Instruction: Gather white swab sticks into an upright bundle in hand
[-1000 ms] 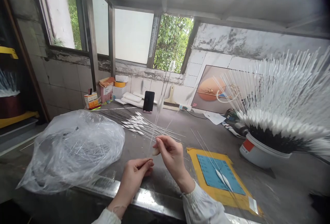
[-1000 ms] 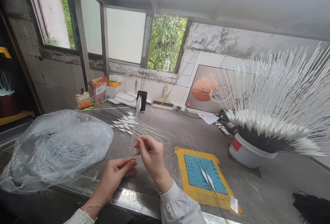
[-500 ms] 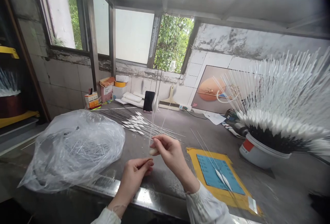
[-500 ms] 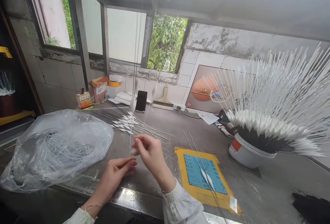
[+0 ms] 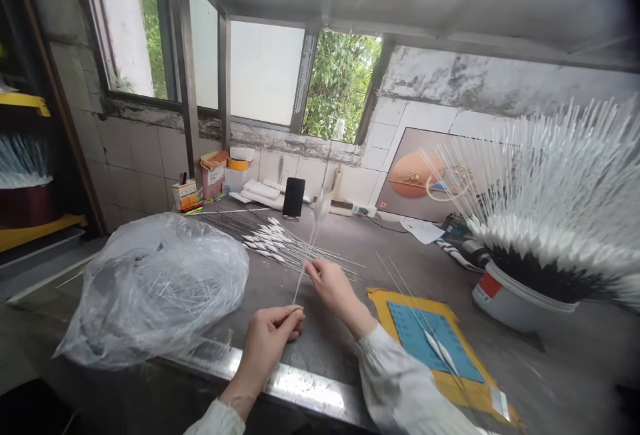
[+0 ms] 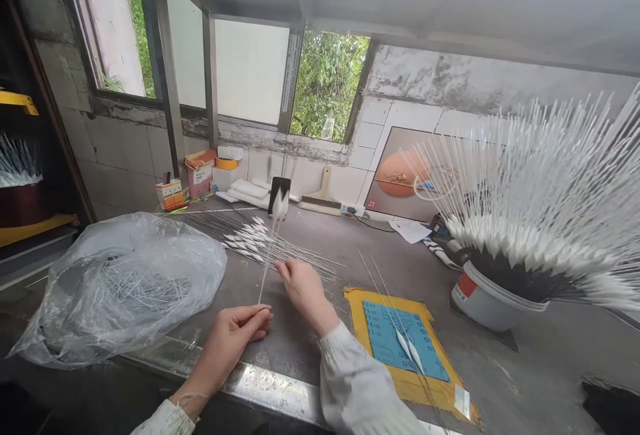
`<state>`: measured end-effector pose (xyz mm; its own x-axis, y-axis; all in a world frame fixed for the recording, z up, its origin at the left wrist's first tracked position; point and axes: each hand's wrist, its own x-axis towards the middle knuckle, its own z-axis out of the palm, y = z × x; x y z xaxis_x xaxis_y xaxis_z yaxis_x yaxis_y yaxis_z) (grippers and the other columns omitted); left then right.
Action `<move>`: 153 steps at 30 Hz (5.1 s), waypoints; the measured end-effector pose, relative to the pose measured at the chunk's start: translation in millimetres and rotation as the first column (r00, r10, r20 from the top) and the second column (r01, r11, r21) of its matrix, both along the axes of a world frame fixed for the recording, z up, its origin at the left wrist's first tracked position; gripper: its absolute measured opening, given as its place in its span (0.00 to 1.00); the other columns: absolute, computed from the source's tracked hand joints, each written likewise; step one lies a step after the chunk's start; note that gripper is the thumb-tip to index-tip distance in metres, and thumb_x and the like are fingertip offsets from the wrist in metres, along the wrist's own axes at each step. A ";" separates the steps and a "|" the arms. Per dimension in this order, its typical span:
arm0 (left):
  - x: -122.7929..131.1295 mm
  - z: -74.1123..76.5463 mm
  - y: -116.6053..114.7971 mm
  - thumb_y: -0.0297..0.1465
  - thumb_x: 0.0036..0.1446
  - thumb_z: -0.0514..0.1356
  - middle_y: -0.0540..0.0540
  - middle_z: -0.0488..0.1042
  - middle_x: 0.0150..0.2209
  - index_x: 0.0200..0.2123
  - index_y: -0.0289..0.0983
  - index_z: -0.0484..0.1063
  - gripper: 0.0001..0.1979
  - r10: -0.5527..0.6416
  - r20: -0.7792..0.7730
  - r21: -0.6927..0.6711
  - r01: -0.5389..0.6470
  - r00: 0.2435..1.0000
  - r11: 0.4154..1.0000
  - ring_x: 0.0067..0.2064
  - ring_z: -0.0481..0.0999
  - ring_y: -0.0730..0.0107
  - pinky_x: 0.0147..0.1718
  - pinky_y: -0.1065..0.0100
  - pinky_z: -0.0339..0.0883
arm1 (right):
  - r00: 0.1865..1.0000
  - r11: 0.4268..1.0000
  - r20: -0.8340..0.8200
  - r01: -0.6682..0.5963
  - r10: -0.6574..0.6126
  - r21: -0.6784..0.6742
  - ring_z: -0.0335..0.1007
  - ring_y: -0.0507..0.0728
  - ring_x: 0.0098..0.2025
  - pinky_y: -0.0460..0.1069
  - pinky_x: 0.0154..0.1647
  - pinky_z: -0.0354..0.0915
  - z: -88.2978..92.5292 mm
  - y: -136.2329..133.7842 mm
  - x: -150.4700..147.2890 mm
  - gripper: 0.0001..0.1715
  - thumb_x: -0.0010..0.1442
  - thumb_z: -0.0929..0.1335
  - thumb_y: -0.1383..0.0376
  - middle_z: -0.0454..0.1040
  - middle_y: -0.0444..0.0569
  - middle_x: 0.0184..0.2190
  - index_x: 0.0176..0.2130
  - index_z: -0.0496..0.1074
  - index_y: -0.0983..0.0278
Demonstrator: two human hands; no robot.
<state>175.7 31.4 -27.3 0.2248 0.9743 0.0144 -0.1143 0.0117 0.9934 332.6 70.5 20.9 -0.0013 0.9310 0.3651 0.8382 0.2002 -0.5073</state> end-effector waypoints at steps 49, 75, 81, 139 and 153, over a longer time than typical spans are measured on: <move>-1.5 -0.6 -0.1 0.44 0.46 0.68 0.41 0.81 0.33 0.37 0.34 0.81 0.21 -0.016 0.056 -0.014 0.017 0.998 1.000 0.36 0.80 0.59 0.38 0.63 0.74 | 0.688 0.927 -0.622 -0.262 0.374 0.268 0.75 0.53 0.25 0.47 0.26 0.72 19.6 -40.9 -18.0 0.11 0.63 0.66 0.58 0.76 0.46 0.28 0.38 0.71 0.64; 1.3 -1.7 1.2 0.44 0.47 0.66 0.39 0.81 0.34 0.37 0.32 0.81 0.21 0.020 0.029 -0.013 -0.020 0.999 1.000 0.35 0.79 0.62 0.37 0.65 0.74 | 0.999 0.979 -0.035 -0.027 0.035 0.202 0.72 0.56 0.38 0.50 0.43 0.64 27.7 9.8 -1.2 0.16 0.68 0.57 0.65 0.75 0.52 0.36 0.52 0.63 0.66; 0.9 -0.1 -1.1 0.42 0.47 0.67 0.39 0.81 0.34 0.38 0.32 0.81 0.20 0.009 0.027 -0.008 -0.009 1.000 1.000 0.36 0.79 0.60 0.39 0.63 0.75 | 0.930 0.937 -0.263 -0.172 0.256 0.304 0.71 0.51 0.23 0.44 0.26 0.66 0.9 -26.5 -8.9 0.10 0.66 0.61 0.62 0.73 0.43 0.24 0.36 0.68 0.63; 1.3 -0.4 -1.8 0.42 0.47 0.67 0.39 0.81 0.35 0.38 0.32 0.80 0.20 0.022 0.039 -0.020 -0.021 0.999 1.000 0.37 0.80 0.62 0.38 0.65 0.76 | 0.998 0.970 0.045 0.042 -0.054 0.238 0.69 0.57 0.32 0.48 0.34 0.59 4.8 -3.8 9.9 0.11 0.64 0.60 0.67 0.74 0.52 0.29 0.33 0.68 0.64; 0.4 5.4 -2.7 0.41 0.44 0.69 0.41 0.81 0.32 0.36 0.31 0.81 0.20 0.017 0.095 -0.051 -0.012 0.995 0.999 0.34 0.80 0.61 0.38 0.63 0.76 | 0.828 0.886 -0.450 -0.115 0.336 0.450 0.72 0.51 0.22 0.45 0.24 0.69 5.6 -41.5 -15.3 0.11 0.66 0.62 0.59 0.72 0.44 0.25 0.37 0.68 0.63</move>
<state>176.1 28.7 -21.9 0.2106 0.9775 -0.0139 -0.2086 0.0589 0.9762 317.2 28.9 26.5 0.0928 0.7071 0.7010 0.3919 0.6213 -0.6785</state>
